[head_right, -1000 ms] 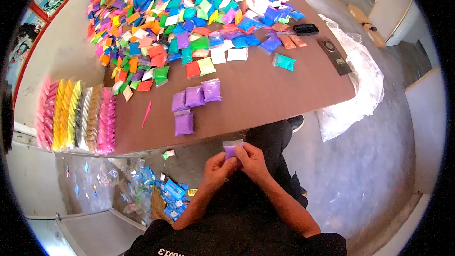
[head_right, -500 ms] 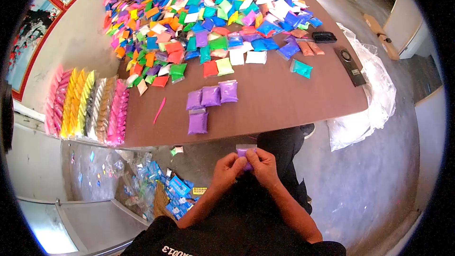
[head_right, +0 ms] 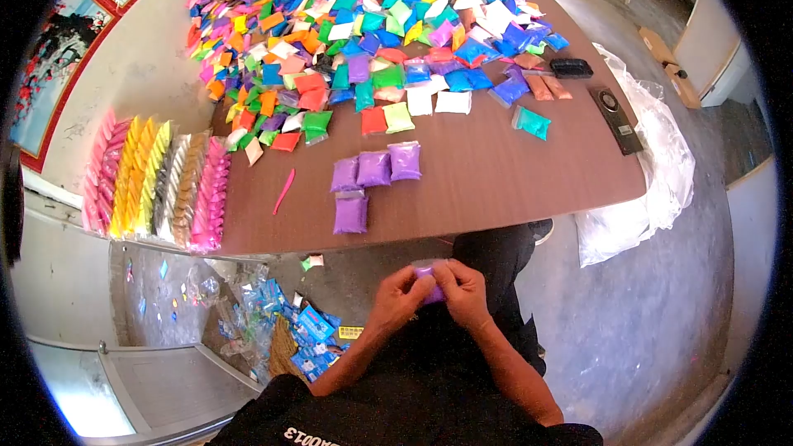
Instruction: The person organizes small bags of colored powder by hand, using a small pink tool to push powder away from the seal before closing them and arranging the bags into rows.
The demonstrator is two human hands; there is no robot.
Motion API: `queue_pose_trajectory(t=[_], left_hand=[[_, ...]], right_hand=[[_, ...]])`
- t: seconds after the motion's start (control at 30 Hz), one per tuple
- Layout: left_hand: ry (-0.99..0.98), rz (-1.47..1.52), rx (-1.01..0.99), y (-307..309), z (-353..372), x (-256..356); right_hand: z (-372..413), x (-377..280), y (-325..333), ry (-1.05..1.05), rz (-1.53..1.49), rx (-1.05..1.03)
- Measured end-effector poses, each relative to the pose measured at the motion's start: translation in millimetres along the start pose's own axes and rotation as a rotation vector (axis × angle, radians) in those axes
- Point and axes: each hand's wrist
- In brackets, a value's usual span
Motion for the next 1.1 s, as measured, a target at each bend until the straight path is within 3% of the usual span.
queue_pose_trajectory(t=[0.23,0.4,0.5,0.7,0.83,0.9,1.03,1.1], left_hand=[[0.001,0.094,0.033,3,-1,-5],[-0.215,-0.086,0.063,-2,-4,3],[-0.048,-0.102,-0.029,2,-3,17],[0.003,0.031,0.055,-2,0,0],[-0.025,0.061,0.070,0,0,5],[-0.150,-0.157,0.014,5,-2,-1],[-0.188,-0.145,0.007,3,-3,1],[-0.136,0.017,-0.025,4,-3,-2]], right_hand=[[-1,4,-1,-0.014,0.003,-0.055],[2,-5,-1,-0.052,-0.055,-0.051],[-1,11,5,-0.017,-0.097,-0.037],[-1,8,5,0.043,0.043,-0.024],[1,3,-1,0.038,-0.010,-0.026],[2,-4,-3,-0.010,-0.051,-0.024],[3,2,2,-0.006,-0.078,-0.012],[5,-3,2,0.027,0.014,0.035]])
Point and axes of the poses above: each hand's wrist, its own z-axis away from the middle knuckle, its own y-axis out of the back of the hand, x = y × z, and after that the axes turned 10 degrees about -y, right-handed
